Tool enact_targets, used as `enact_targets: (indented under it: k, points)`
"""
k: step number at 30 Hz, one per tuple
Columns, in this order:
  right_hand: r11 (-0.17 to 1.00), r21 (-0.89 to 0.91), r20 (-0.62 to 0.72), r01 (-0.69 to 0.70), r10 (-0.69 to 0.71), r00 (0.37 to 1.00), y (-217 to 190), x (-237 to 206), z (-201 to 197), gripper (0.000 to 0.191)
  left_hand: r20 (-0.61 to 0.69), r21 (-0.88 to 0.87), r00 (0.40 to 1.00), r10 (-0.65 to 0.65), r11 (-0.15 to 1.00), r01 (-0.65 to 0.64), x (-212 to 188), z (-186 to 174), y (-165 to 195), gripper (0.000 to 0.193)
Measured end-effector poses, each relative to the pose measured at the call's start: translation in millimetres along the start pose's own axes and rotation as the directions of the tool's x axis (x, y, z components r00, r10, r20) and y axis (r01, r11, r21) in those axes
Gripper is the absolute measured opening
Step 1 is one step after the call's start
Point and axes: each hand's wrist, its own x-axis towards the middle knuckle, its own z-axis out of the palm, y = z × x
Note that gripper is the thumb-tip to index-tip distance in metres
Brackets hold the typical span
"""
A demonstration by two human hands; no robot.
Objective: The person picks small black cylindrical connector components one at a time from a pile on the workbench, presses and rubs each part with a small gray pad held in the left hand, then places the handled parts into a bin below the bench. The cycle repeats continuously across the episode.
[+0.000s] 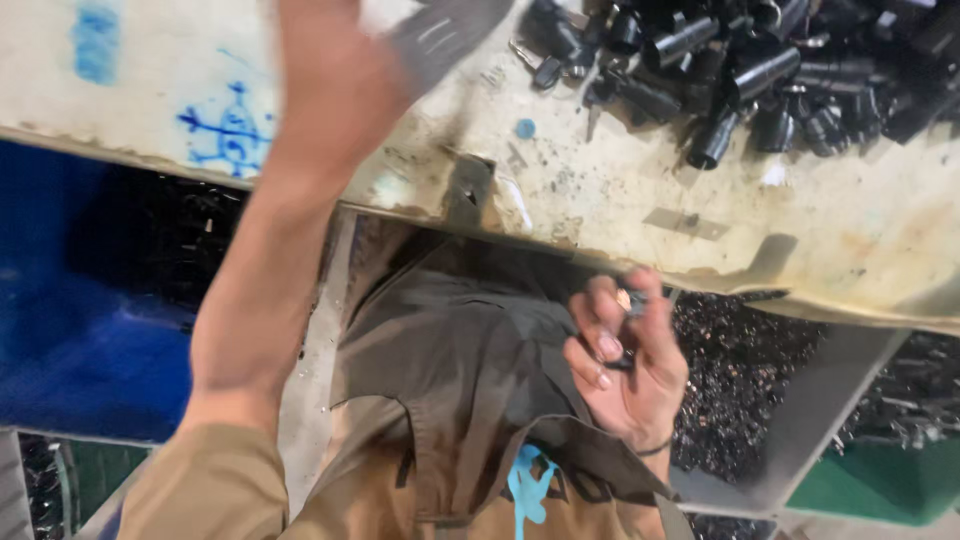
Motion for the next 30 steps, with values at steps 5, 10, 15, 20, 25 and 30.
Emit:
enact_targets:
  k: [5, 10, 15, 20, 25, 30]
  points:
    - [0.995, 0.089, 0.055, -0.049, 0.044, 0.998, 0, 11, 3, 0.026, 0.1, -0.71, 0.947, -0.305, 0.645, 0.283, -75, -8, 85, 0.019]
    - [0.995, -0.038, 0.148, 0.095, -0.088, 0.985, 3, 19, 3, 0.022, 0.266, -0.332, 0.957, -0.111, 0.922, 0.2, -101, 29, 114, 0.03]
    - [0.691, -0.562, 0.195, 0.455, -0.425, 0.884, 14, 13, -7, 0.027, 0.326, -0.51, 0.911, -0.254, 0.764, 0.395, -107, 45, 120, 0.034]
    - [0.358, -0.757, 0.344, 0.547, -0.494, 0.799, 15, 10, 6, 0.021, 0.404, -0.495, 0.851, -0.334, 0.703, 0.511, -114, 46, 106, 0.029]
    - [0.912, -0.296, -0.377, 0.285, -0.386, 0.842, 1, 23, 28, 0.035, 0.073, -0.387, 0.972, -0.224, 0.892, 0.234, -95, 23, 77, 0.018]
    - [0.997, 0.068, -0.092, -0.038, 0.045, 0.995, -3, 23, 27, 0.037, -0.049, -0.888, 0.747, -0.663, 0.371, 0.271, -53, -46, 13, 0.025]
